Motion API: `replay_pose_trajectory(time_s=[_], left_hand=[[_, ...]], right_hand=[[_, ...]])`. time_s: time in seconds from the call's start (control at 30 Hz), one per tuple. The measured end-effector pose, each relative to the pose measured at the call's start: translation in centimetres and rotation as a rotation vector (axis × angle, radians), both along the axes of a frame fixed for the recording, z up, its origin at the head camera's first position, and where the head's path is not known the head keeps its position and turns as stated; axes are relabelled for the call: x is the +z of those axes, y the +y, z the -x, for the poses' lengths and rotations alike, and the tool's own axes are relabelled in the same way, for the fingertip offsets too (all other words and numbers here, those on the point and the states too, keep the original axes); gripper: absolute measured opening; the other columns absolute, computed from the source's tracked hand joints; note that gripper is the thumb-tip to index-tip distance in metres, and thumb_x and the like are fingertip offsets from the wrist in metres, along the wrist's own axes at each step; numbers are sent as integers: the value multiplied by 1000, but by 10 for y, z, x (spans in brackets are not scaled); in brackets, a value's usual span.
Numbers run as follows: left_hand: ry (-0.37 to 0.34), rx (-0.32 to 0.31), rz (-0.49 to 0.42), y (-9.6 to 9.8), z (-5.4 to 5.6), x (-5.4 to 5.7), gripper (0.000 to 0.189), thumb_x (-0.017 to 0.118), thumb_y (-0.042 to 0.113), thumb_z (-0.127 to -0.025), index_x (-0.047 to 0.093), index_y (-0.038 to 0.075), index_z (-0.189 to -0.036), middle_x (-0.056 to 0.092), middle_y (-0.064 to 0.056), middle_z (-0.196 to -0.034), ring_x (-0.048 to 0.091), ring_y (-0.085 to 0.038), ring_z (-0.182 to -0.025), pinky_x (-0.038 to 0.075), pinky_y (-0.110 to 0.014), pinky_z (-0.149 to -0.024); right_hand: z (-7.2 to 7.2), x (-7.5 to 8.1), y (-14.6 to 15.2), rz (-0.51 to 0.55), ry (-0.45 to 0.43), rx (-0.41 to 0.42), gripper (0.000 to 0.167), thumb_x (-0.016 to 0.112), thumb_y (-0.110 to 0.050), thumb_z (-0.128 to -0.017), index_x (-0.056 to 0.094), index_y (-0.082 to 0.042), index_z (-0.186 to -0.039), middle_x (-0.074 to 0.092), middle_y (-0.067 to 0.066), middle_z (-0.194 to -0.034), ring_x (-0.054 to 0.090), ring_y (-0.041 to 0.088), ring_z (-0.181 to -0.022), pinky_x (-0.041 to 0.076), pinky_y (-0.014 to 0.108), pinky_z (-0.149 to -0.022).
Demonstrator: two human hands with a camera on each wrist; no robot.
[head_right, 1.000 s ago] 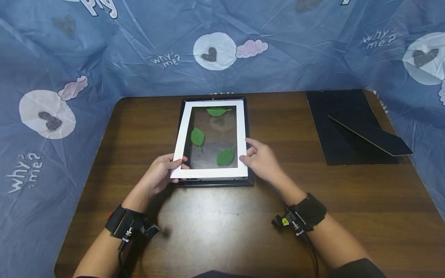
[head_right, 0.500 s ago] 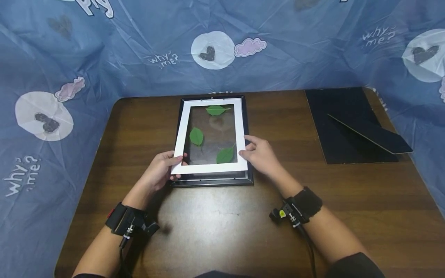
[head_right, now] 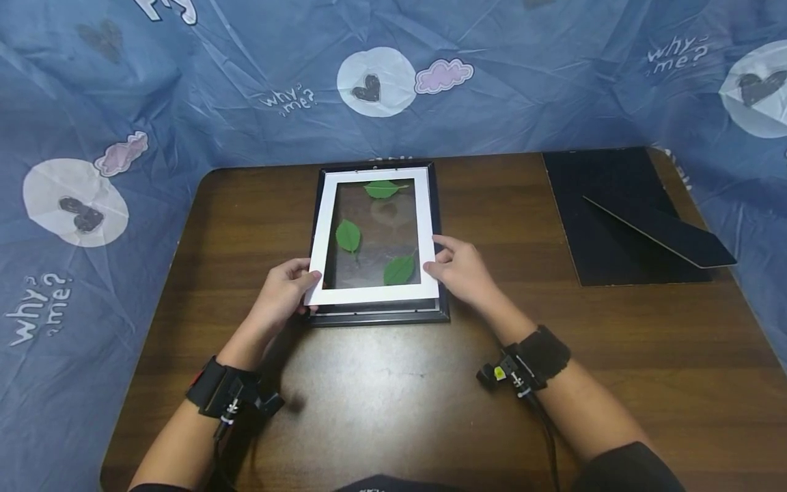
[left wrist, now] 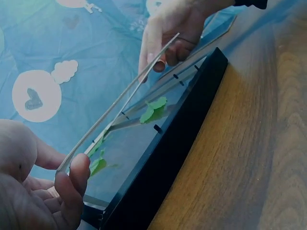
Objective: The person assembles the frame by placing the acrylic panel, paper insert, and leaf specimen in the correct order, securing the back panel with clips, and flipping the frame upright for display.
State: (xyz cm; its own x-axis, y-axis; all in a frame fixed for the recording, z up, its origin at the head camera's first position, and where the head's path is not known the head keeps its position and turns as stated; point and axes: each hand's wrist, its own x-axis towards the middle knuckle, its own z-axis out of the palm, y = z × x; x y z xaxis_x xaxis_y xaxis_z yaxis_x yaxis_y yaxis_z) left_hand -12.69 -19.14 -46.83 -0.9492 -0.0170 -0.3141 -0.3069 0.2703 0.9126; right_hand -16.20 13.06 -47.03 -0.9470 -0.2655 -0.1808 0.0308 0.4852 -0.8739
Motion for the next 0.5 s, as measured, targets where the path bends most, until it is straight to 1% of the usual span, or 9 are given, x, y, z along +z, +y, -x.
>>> replay_pose_trajectory(time_s=[0.13, 0.2, 0.23, 0.33, 0.4, 0.43, 0.5], left_hand=[[12, 7, 28, 1, 0, -1, 37, 59, 11, -99, 56, -6, -132, 59, -10, -85, 60, -17, -48, 44, -25, -42], [44, 5, 80, 1, 0, -2, 37, 61, 11, -98, 58, -6, -130, 59, -11, -84, 59, -18, -50, 47, -27, -44], [67, 0, 125, 1, 0, -3, 37, 62, 12, -98, 59, -6, -130, 59, -10, -84, 60, -18, -53, 49, -28, -46], [148, -18, 305, 1, -1, -6, 36, 67, 14, -96, 63, -5, -126, 60, -10, -86, 59, -20, -67, 50, -31, -59], [201, -32, 438, 2, -2, -7, 37, 70, 17, -94, 65, -4, -124, 60, -10, -87, 57, -22, -74, 47, -33, -66], [226, -41, 497, 2, -2, -8, 38, 71, 18, -93, 66, -4, -124, 59, -9, -86, 56, -23, -77, 46, -35, -68], [265, -55, 581, 3, -4, -10, 39, 74, 20, -92, 68, -4, -123, 59, -9, -85, 55, -25, -77, 44, -37, -69]], right_hand=[[0, -1, 0, 1, 8, -1, 61, 66, -15, -94, 44, 1, -149, 63, 11, -86, 54, 23, -63, 45, 30, -56], [1, -1, 0, -4, 14, -4, 61, 67, -15, -94, 44, 1, -148, 63, 11, -88, 55, 22, -63, 45, 30, -56], [1, -2, -1, -6, 16, -7, 61, 67, -15, -94, 45, 2, -148, 63, 11, -89, 55, 22, -63, 45, 30, -56], [1, -4, -2, -35, 31, -14, 61, 68, -13, -92, 46, 3, -147, 61, 10, -91, 53, 20, -64, 44, 30, -58], [1, -5, -3, -72, 51, -16, 61, 68, -12, -91, 48, 3, -145, 60, 9, -90, 51, 19, -64, 43, 31, -60], [1, -6, -3, -99, 64, -13, 61, 69, -12, -90, 48, 3, -145, 60, 9, -90, 50, 19, -64, 42, 31, -61], [0, -8, -4, -151, 87, -4, 61, 69, -14, -89, 49, 4, -144, 59, 9, -90, 48, 18, -64, 40, 33, -62]])
